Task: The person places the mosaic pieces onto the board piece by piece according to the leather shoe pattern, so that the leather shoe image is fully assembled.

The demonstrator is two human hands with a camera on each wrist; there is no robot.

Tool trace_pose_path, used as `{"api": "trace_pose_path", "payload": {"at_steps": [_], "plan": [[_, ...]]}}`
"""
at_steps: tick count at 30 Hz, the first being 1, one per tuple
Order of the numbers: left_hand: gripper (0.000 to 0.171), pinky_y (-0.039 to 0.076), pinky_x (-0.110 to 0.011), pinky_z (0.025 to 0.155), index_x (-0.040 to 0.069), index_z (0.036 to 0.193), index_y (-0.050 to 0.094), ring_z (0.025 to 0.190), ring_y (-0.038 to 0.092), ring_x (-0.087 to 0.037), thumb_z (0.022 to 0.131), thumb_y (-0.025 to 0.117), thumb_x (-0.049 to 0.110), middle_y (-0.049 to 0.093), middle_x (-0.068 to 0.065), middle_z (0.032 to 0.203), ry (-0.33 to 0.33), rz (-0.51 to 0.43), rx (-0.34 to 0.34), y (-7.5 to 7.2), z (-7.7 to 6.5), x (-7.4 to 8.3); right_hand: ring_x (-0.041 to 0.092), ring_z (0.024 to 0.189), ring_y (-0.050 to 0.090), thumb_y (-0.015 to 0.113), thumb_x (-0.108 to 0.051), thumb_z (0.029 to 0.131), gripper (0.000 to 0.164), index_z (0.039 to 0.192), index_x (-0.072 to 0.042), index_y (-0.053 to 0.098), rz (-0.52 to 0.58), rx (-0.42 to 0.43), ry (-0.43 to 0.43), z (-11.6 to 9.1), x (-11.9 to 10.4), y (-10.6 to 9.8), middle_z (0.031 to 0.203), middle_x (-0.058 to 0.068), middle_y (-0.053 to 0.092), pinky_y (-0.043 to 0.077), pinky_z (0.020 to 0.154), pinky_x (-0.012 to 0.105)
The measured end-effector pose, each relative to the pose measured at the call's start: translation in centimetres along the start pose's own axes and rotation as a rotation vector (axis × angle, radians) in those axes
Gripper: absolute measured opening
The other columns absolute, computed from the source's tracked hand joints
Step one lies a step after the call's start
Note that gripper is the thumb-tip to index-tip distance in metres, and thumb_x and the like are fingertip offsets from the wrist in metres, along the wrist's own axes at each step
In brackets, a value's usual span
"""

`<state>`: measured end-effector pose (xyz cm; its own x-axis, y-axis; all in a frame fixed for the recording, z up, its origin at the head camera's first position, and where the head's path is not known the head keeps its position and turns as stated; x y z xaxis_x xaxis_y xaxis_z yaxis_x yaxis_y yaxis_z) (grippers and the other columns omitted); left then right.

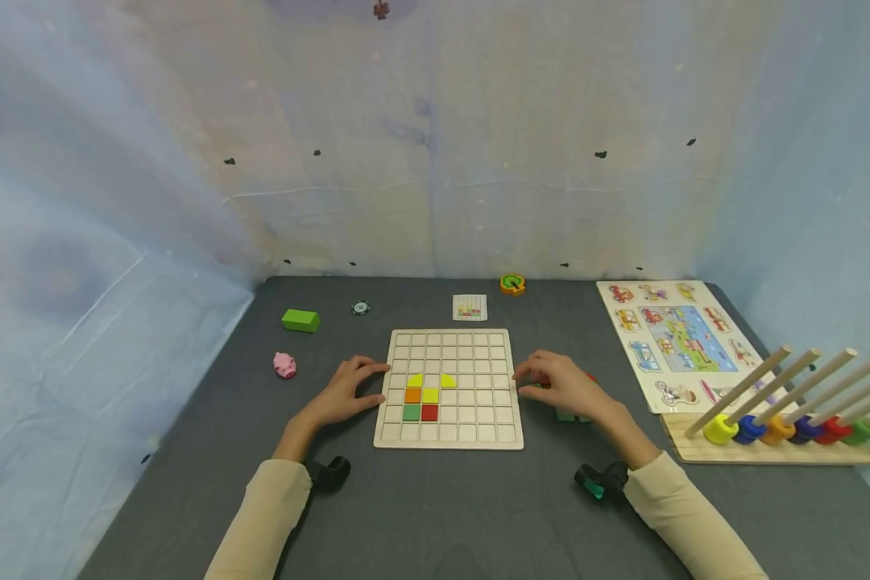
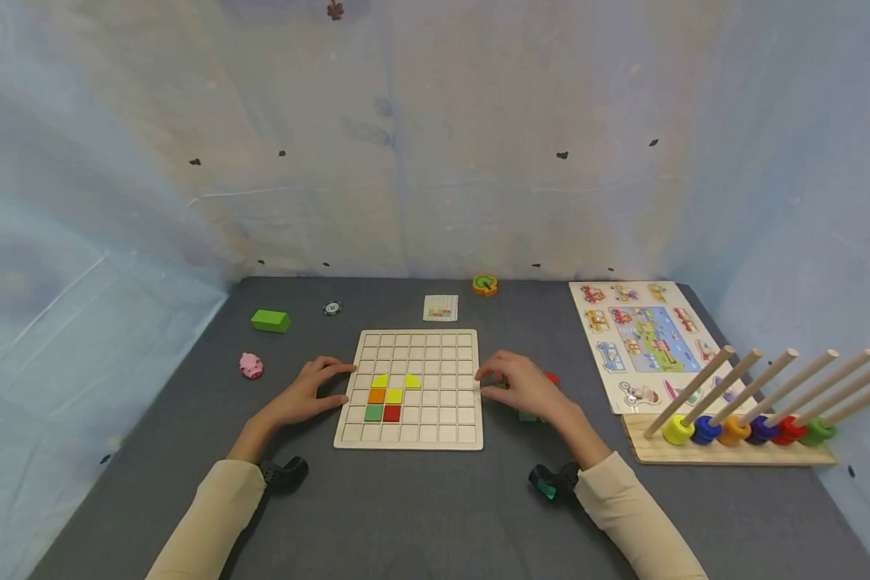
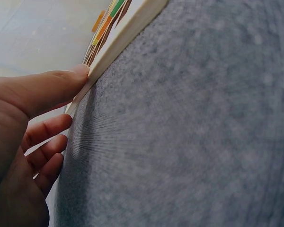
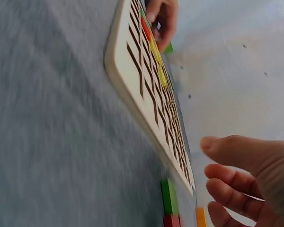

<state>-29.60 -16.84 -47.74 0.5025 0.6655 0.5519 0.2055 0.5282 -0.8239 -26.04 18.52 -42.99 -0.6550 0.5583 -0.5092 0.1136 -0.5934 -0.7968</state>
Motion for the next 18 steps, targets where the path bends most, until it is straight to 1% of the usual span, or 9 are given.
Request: {"api": "trace_pose_path", "payload": {"at_steps": [3, 6, 10, 13, 18], "plan": [[0.054, 0.031, -0.052, 0.094, 0.015, 0.134, 0.052, 0.112, 0.036, -0.029, 0.085, 0.069, 0.029, 0.044, -0.01, 0.126, 0.001, 0.0, 0.001, 0.0, 0.0, 0.0, 0.019, 0.064, 0.048, 0.072, -0.01, 0.081, 0.021, 0.101, -0.006, 0.068, -0.009, -0.023, 0.024, -0.8, 0.8, -0.6, 0.089, 0.008, 0.059, 0.039, 0.059, 0.025], [0.053, 0.031, -0.052, 0.094, 0.014, 0.134, 0.052, 0.112, 0.036, -0.029, 0.085, 0.069, 0.028, 0.044, -0.011, 0.125, 0.005, 0.001, 0.003, 0.0, 0.0, 0.0, 0.016, 0.067, 0.049, 0.073, -0.011, 0.08, 0.024, 0.103, -0.006, 0.067, -0.031, -0.06, 0.043, -1.5, 1.6, -0.8, 0.089, 0.007, 0.059, 0.041, 0.06, 0.025], [0.053, 0.031, -0.052, 0.094, 0.013, 0.133, 0.052, 0.111, 0.037, -0.03, 0.085, 0.069, 0.027, 0.044, -0.011, 0.125, 0.006, 0.004, 0.006, -0.1, 0.0, 0.0, 0.016, 0.07, 0.05, 0.074, -0.011, 0.079, 0.027, 0.105, -0.006, 0.067, -0.043, -0.1, 0.069, -2.0, 2.3, -0.8, 0.092, 0.006, 0.058, 0.042, 0.062, 0.027], [0.053, 0.031, -0.052, 0.094, 0.014, 0.133, 0.052, 0.111, 0.037, -0.03, 0.084, 0.069, 0.026, 0.044, -0.012, 0.125, 0.005, 0.005, 0.007, -0.1, 0.0, 0.1, 0.016, 0.071, 0.049, 0.075, -0.011, 0.079, 0.028, 0.105, -0.005, 0.066, -0.043, -0.113, 0.093, -2.3, 2.7, -0.7, 0.094, 0.006, 0.058, 0.042, 0.063, 0.027], [0.053, 0.031, -0.051, 0.094, 0.014, 0.133, 0.052, 0.11, 0.037, -0.029, 0.084, 0.07, 0.027, 0.044, -0.011, 0.125, 0.004, 0.005, 0.007, 0.0, 0.0, 0.0, 0.013, 0.071, 0.048, 0.074, -0.011, 0.079, 0.028, 0.105, -0.005, 0.066, -0.067, -0.106, 0.108, -2.7, 3.3, -0.8, 0.094, 0.005, 0.057, 0.04, 0.063, 0.026]]}}
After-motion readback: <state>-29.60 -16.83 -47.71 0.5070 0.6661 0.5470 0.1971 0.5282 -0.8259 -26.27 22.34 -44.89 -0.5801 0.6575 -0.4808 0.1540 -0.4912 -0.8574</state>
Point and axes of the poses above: each hand's wrist, its own z-axis towards the middle knuckle, its own y-axis out of the palm, x = y × z, the point moved 5 cm from there along z, towards the middle knuckle
